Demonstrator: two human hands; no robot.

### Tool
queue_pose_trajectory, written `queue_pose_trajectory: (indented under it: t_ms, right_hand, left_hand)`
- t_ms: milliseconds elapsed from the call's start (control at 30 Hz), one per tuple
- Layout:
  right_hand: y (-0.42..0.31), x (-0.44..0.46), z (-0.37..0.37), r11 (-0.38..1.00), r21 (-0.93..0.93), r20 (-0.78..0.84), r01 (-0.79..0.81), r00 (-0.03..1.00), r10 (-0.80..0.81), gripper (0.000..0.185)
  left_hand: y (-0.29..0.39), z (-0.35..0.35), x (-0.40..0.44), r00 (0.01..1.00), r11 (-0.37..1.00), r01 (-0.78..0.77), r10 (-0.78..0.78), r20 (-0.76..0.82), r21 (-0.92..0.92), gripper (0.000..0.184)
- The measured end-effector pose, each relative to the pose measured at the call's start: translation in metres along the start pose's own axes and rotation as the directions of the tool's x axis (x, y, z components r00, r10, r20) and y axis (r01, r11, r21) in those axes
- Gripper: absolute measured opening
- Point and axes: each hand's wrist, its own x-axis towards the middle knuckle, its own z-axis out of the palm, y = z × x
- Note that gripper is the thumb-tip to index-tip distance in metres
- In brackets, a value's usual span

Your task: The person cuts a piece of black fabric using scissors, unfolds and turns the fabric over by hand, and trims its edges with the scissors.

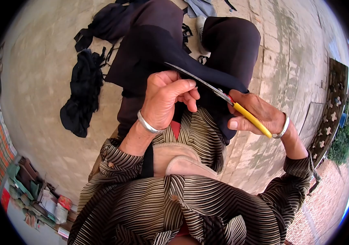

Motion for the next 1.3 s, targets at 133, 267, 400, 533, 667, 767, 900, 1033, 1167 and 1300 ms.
queue_pose_trajectory:
  t_ms: [133,267,400,533,667,767,900,1033,1167,1300]
  right_hand:
    - [-0.007,0.002,0.001,1.000,-0.005,-0.030,-0.020,0.999,0.020,0.070]
    - [-0.011,0.002,0.002,0.997,-0.037,-0.084,-0.063,0.995,0.060,0.069]
    - [-0.010,0.002,0.005,0.993,-0.072,-0.121,-0.096,0.989,0.087,0.067]
    - [-0.010,0.003,0.007,0.992,-0.095,-0.149,-0.081,0.987,0.066,0.063]
    - [-0.006,0.002,0.008,0.995,-0.085,-0.189,-0.044,0.982,0.027,0.059]
    - [-0.005,0.000,0.011,0.998,-0.044,-0.202,-0.036,0.979,0.027,0.059]
    - [-0.003,-0.001,0.021,0.997,0.047,-0.204,-0.063,0.976,0.071,0.058]
    - [-0.010,-0.003,0.025,0.982,0.165,-0.178,-0.095,0.976,0.124,0.056]
    - [-0.013,-0.002,0.028,0.955,0.272,-0.176,-0.117,0.970,0.168,0.055]
    - [-0.016,-0.004,0.031,0.941,0.320,-0.178,-0.112,0.968,0.176,0.054]
  left_hand:
    - [-0.001,-0.002,0.000,1.000,1.000,0.001,-0.001,0.001,-0.015,0.017]
    - [-0.001,-0.003,0.000,1.000,1.000,0.008,-0.008,0.012,-0.024,0.017]
    - [-0.001,-0.002,-0.001,1.000,1.000,0.014,-0.014,0.012,-0.014,0.017]
    - [-0.001,-0.003,-0.001,1.000,1.000,0.011,-0.010,0.024,-0.028,0.017]
    - [-0.002,0.002,-0.005,0.986,0.976,-0.140,0.153,-0.070,0.167,0.024]
    - [-0.009,0.011,-0.008,0.858,0.877,-0.429,0.470,-0.207,0.216,0.037]
    - [-0.017,0.007,-0.010,0.748,0.797,-0.574,0.604,-0.274,0.188,0.047]
    - [-0.012,0.000,-0.007,0.790,0.797,-0.566,0.598,-0.137,0.210,0.051]
    - [-0.006,-0.003,-0.004,0.902,0.903,-0.429,0.427,-0.059,-0.012,0.063]
    - [-0.004,0.002,0.000,0.857,0.856,-0.512,0.515,-0.033,0.065,0.069]
